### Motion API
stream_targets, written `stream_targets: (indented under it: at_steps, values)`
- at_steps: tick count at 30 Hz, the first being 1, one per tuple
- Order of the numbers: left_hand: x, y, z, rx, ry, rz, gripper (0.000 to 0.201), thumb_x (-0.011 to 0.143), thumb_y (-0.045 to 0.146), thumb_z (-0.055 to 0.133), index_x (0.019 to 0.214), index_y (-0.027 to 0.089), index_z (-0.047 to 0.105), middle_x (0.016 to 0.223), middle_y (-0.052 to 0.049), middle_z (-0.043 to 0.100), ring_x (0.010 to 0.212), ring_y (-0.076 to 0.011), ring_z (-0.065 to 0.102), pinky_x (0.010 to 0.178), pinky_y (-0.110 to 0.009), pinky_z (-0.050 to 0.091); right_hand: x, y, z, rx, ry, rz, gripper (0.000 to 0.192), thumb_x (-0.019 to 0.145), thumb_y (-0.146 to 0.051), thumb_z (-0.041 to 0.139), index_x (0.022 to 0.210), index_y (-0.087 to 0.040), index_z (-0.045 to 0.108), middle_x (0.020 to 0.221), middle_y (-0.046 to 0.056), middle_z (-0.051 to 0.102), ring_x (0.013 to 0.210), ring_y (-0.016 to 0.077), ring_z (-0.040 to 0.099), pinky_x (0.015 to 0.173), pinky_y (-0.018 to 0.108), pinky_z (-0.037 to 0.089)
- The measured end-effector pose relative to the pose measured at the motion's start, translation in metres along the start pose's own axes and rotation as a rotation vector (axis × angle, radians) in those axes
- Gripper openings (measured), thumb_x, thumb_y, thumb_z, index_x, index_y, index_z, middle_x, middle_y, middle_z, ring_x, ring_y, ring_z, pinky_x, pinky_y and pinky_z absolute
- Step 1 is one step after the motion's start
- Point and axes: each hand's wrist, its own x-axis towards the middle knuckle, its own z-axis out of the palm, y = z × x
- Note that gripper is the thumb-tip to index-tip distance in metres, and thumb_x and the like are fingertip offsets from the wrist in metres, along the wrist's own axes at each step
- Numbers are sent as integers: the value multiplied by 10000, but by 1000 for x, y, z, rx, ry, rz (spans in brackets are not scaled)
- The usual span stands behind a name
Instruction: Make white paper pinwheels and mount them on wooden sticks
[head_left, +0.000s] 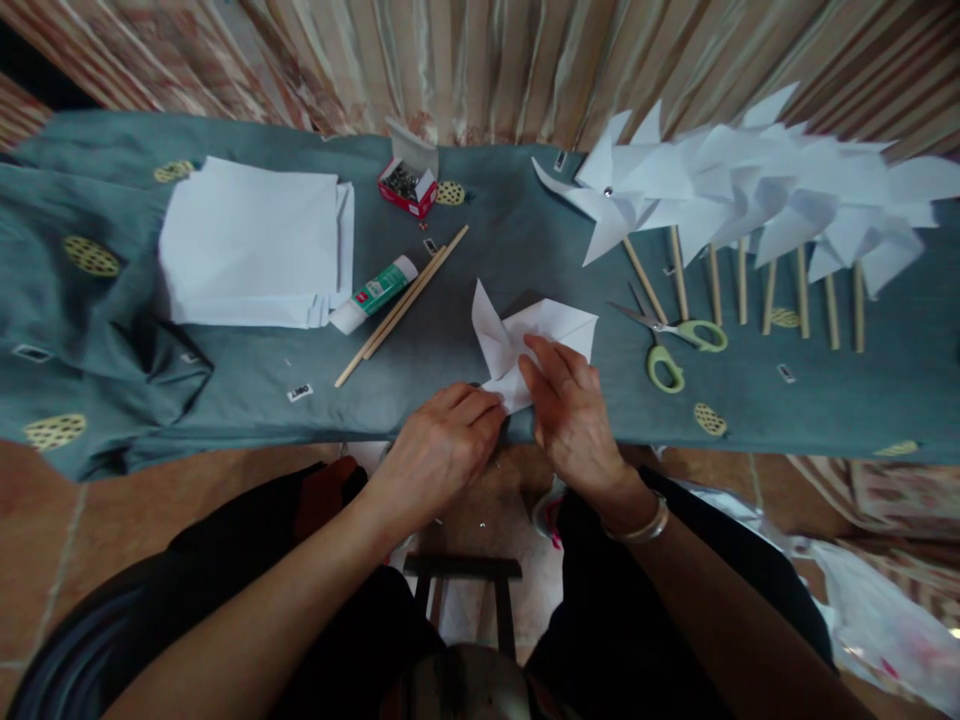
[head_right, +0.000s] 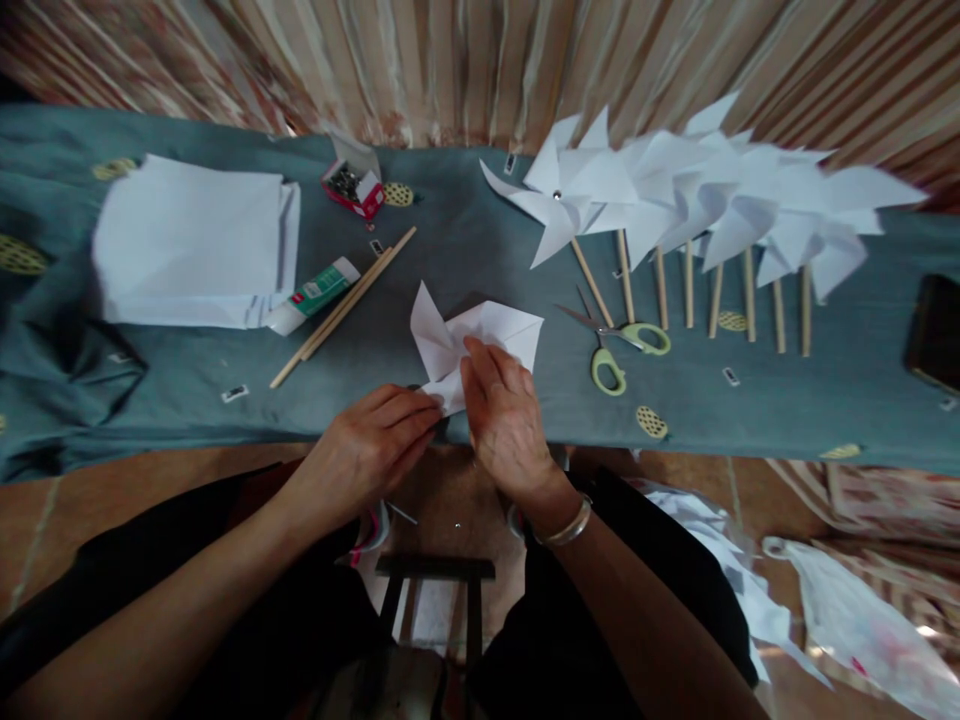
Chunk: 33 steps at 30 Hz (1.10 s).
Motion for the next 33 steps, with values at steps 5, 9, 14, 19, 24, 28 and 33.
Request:
stream_targets:
  at_steps: [5,9,14,19,24,28,33]
  values:
    - [3,1,-2,-22,93,-8,168,949,118,504,1018,93,655,1017,-105,703,908,-203,628,819,-340,569,-3,-1,6,12,14,-31,567,926,-79,376,1477,-214,365,1434,125,529,1314,294,478,1062,483,439]
    - [7,4,3,5,82,17,190,961,149,480,1023,110,655,1033,-105,697,932,-220,618,828,-363,549,0,-3,10,17,-26,-15,569,921,-60,383,1477,-184,372,1433,129,538,1323,288,480,1087,470,430]
    - [10,1,12,53,4,6,157,926,147,523,991,138,665,1013,-93,694,926,-230,617,815,-374,531,3,-1,7,-18,-12,28,436,916,-58,358,1286,-118,581,1420,168,549,1281,328,501,1038,508,464]
    - [8,-2,13,89,22,12,148,901,142,557,1007,136,659,1043,-97,695,941,-237,619,832,-382,530,2,14,-1,84,130,12,456,928,-91,337,1323,-141,560,1405,149,554,1312,273,494,1096,481,443]
    - [8,-2,10,108,26,5,182,890,131,567,1057,134,640,1070,-103,689,946,-240,616,838,-381,525,4,39,-8,82,208,124,429,939,-137,367,1317,-120,569,1348,178,611,1272,292,549,1093,518,447]
    - [7,-4,9,121,23,4,193,890,132,566,1071,135,634,1068,-104,691,942,-244,613,823,-377,514,3,54,-13,56,205,162,449,929,-153,396,1351,-125,546,1369,183,607,1311,315,534,1109,563,422]
    - [5,-4,10,145,11,-1,220,895,131,556,1101,129,632,1012,-97,707,917,-250,614,789,-377,495,9,61,-13,69,130,132,509,926,-165,384,1413,-40,465,1437,225,540,1364,308,494,1132,519,413]
